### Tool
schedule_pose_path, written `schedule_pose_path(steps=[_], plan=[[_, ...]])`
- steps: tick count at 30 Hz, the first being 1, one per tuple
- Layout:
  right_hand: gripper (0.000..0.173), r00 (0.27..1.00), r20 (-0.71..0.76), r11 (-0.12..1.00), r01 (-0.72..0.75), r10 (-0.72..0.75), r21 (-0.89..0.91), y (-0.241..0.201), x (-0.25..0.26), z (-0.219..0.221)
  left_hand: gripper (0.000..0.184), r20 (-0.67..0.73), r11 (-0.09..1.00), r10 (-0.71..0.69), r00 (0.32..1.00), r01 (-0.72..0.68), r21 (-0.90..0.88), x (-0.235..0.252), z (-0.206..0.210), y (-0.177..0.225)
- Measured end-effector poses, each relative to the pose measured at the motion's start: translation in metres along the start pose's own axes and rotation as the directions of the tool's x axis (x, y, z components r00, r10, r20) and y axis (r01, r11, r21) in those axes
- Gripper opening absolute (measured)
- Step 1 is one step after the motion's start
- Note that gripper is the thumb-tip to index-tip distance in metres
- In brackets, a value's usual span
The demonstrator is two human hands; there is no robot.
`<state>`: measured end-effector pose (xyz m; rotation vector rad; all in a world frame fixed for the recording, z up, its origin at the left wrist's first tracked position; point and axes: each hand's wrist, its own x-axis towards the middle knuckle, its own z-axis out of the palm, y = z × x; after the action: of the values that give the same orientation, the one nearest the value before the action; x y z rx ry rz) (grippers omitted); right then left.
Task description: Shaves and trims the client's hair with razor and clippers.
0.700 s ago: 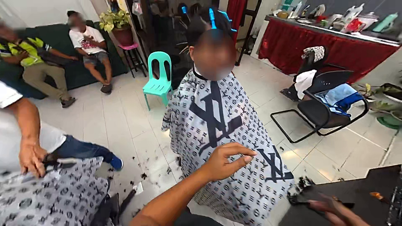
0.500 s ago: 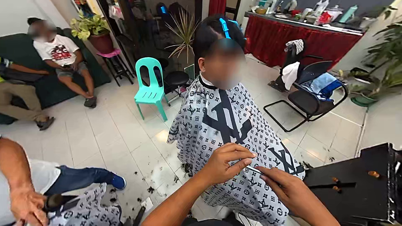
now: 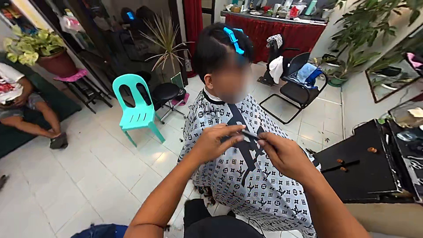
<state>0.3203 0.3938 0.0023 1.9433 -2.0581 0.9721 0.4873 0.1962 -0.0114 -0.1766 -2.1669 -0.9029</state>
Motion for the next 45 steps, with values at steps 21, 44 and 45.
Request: schedule_pose_path(steps=[21, 44, 45], plan=[[0.022, 0.935, -0.332, 0.982, -0.165, 0.127, -0.089, 0.046, 0.179, 0.055, 0.122, 0.314, 0.873, -0.218, 0.924, 0.04, 0.487, 0.234, -0.138, -0.128], [0.019, 0.9, -0.423, 0.986, -0.147, 0.103, -0.074, 0.077, 0.2, 0.071, 0.123, 0.329, 0.826, -0.279, 0.902, 0.051, 0.561, 0.25, -0.121, -0.132], [0.019, 0.902, -0.419, 0.986, -0.148, 0.104, -0.074, 0.077, 0.201, 0.071, 0.123, 0.328, 0.825, -0.281, 0.902, 0.052, 0.563, 0.251, -0.121, -0.132]])
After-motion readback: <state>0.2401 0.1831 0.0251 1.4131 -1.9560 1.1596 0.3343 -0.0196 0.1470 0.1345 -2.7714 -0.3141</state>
